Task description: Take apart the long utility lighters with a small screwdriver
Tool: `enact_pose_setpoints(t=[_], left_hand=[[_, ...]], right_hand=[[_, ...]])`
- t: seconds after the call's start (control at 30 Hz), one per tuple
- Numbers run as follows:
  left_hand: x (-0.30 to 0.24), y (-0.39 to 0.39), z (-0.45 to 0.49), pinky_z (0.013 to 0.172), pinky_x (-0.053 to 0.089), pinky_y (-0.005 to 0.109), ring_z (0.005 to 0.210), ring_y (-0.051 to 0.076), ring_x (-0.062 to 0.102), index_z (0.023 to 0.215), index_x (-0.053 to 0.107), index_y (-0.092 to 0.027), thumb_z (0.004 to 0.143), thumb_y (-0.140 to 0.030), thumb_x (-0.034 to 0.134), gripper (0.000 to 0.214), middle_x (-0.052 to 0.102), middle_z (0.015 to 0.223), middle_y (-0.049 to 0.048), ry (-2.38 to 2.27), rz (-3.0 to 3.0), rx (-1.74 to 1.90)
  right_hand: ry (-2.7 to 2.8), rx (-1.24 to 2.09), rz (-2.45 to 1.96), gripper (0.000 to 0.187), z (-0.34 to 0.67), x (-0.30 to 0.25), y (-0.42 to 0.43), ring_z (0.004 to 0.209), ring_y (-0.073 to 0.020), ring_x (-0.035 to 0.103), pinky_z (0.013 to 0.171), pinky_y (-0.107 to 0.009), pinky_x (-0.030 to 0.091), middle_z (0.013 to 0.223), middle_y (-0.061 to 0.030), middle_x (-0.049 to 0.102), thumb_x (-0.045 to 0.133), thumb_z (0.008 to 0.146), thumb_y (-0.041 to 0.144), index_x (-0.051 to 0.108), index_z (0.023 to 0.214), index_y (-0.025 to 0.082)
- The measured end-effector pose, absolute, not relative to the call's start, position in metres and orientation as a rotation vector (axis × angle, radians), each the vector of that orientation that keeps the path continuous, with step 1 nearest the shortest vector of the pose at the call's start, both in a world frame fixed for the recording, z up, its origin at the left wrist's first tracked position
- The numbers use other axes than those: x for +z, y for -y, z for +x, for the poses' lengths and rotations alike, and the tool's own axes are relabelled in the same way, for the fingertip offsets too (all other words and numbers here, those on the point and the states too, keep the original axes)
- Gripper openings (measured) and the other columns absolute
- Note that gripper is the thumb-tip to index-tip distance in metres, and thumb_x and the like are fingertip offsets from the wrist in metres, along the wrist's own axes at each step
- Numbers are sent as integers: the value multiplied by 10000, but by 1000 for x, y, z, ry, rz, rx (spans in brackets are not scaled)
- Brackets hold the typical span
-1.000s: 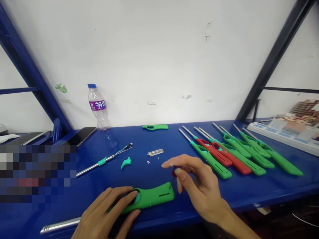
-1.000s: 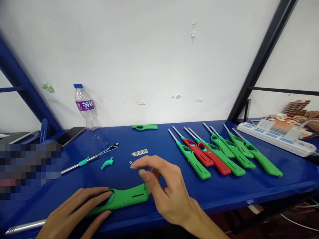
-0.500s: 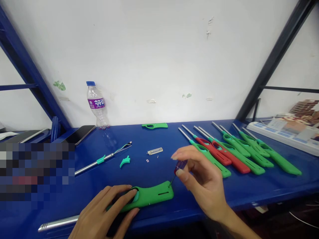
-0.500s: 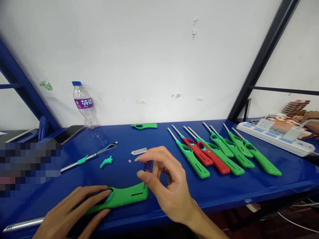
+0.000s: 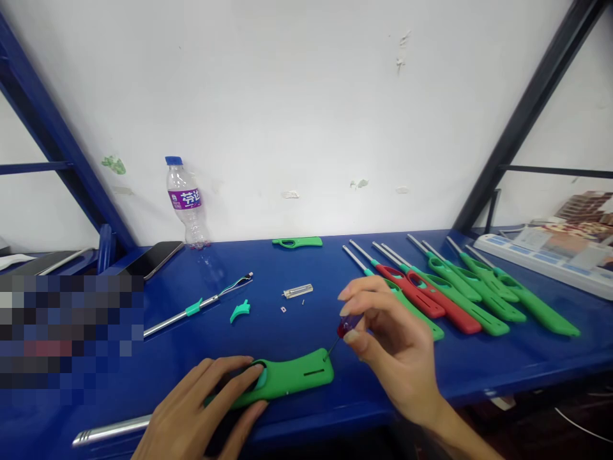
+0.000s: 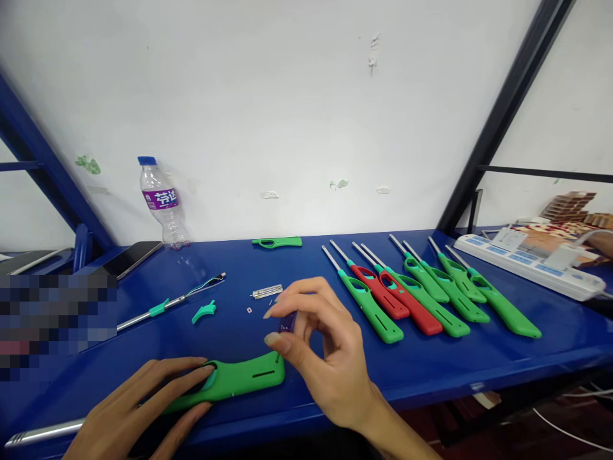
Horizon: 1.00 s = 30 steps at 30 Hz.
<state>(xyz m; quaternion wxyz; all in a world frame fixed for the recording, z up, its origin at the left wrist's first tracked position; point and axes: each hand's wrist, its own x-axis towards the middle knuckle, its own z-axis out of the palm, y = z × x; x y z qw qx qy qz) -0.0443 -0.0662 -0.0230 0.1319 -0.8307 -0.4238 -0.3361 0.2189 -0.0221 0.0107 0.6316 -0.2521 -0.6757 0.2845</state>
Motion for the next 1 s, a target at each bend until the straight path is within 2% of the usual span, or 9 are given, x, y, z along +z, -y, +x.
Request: enact_pose_setpoints(t=[0.1, 0.2, 0.33, 0.47, 0.6, 0.7, 0.77, 0.9, 1.0], left_hand=[[-23, 66, -44, 778, 634, 223, 898, 155, 745, 1165, 697, -271, 1014, -467, 562, 282, 752, 1056, 19, 1229, -2408, -979], [-23, 67, -44, 793, 638, 242, 905, 162, 747, 1165, 697, -271, 1013, -456, 565, 273, 754, 1063, 20, 1233, -2392, -967], [-22, 70, -44, 806, 643, 265, 902, 169, 750, 1159, 695, -271, 1006, -421, 579, 243, 755, 1063, 20, 1242, -2389, -956], [-24, 71, -45, 852, 644, 301, 942, 186, 749, 1188, 685, -269, 991, -383, 605, 242, 754, 1094, 28, 1277, -2390, -924], [-27, 72, -46, 881, 641, 317, 978, 195, 744, 1212, 675, -266, 984, -367, 620, 255, 748, 1127, 38, 1296, -2398, -900], [-27, 71, -46, 837, 650, 305, 942, 188, 745, 1197, 677, -271, 991, -389, 606, 248, 752, 1103, 31, 1272, -2401, -927], [-27, 72, -47, 853, 648, 309, 992, 196, 735, 1209, 675, -278, 987, -401, 615, 260, 746, 1142, 32, 1259, -2393, -934], [-30, 72, -49, 986, 605, 366, 1209, 235, 654, 1290, 642, -293, 971, -394, 645, 335, 683, 1322, 47, 1250, -2349, -972], [-32, 70, -50, 969, 610, 347, 1176, 226, 671, 1311, 636, -303, 978, -408, 627, 349, 699, 1296, 34, 1245, -2349, -940]], right_hand=[[1502, 620, -597, 101, 220, 12, 20, 540, -54, 465, 493, -236, 421, 971, 0, 603, 719, 937, 222, 752, 995, 297], [1494, 621, -642, 182, 221, 12, 20, 508, -69, 446, 446, -241, 379, 900, -9, 622, 631, 993, 225, 755, 1099, 306], [1541, 633, -614, 232, 220, 10, 23, 474, -63, 462, 424, -255, 383, 1018, -51, 682, 604, 1005, 217, 740, 1175, 298], [1538, 544, -596, 165, 219, 10, 23, 540, -77, 528, 427, -241, 412, 1021, -45, 640, 703, 940, 205, 759, 1070, 291], [1502, 499, -642, 218, 219, 8, 22, 484, -48, 487, 395, -224, 384, 976, -27, 617, 603, 997, 157, 745, 1100, 287], [1500, 559, -626, 258, 217, 6, 23, 434, -30, 454, 359, -224, 358, 1063, -40, 649, 536, 1030, 156, 719, 1153, 290], [1492, 580, -604, 255, 216, 5, 24, 430, -26, 451, 361, -226, 368, 1127, -44, 658, 522, 1036, 160, 711, 1141, 293], [1497, 564, -607, 256, 216, 5, 25, 443, -28, 459, 388, -229, 394, 1122, -40, 666, 525, 1032, 152, 713, 1139, 291], [1522, 520, -612, 232, 215, 7, 25, 498, -49, 501, 430, -237, 437, 1113, -44, 656, 591, 1001, 158, 725, 1133, 294]])
